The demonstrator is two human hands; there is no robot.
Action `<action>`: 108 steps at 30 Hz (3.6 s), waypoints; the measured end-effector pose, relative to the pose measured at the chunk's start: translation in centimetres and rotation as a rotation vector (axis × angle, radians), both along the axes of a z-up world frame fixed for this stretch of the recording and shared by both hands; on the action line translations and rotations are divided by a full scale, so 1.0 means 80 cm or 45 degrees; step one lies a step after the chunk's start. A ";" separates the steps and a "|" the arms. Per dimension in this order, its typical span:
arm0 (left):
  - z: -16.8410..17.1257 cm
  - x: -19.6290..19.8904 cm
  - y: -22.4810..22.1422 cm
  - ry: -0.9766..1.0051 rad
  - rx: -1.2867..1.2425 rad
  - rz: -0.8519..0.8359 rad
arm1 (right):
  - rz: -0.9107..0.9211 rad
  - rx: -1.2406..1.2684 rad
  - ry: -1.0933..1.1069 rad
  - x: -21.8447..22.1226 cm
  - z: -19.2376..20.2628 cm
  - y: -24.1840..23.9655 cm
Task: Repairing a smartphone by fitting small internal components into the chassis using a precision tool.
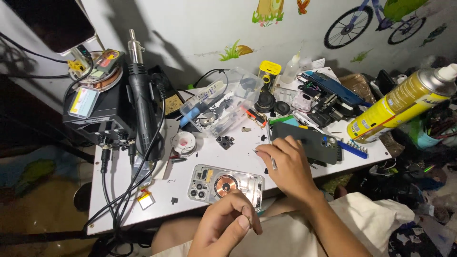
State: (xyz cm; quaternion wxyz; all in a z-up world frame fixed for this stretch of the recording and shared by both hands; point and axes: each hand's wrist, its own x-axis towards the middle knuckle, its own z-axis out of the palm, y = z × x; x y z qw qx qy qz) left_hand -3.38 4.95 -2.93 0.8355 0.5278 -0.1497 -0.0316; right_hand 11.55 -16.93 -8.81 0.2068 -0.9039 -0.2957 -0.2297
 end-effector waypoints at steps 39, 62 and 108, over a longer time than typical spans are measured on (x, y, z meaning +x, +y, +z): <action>0.074 -0.100 -0.081 -0.180 0.362 0.817 | 0.276 0.714 -0.048 -0.238 0.149 -0.009; 0.137 -0.268 -0.101 -0.513 0.711 0.571 | 0.682 0.616 -0.080 -0.375 0.226 -0.079; 0.179 -0.394 -0.169 -0.673 0.997 1.354 | 0.174 1.378 0.295 -0.535 0.205 -0.029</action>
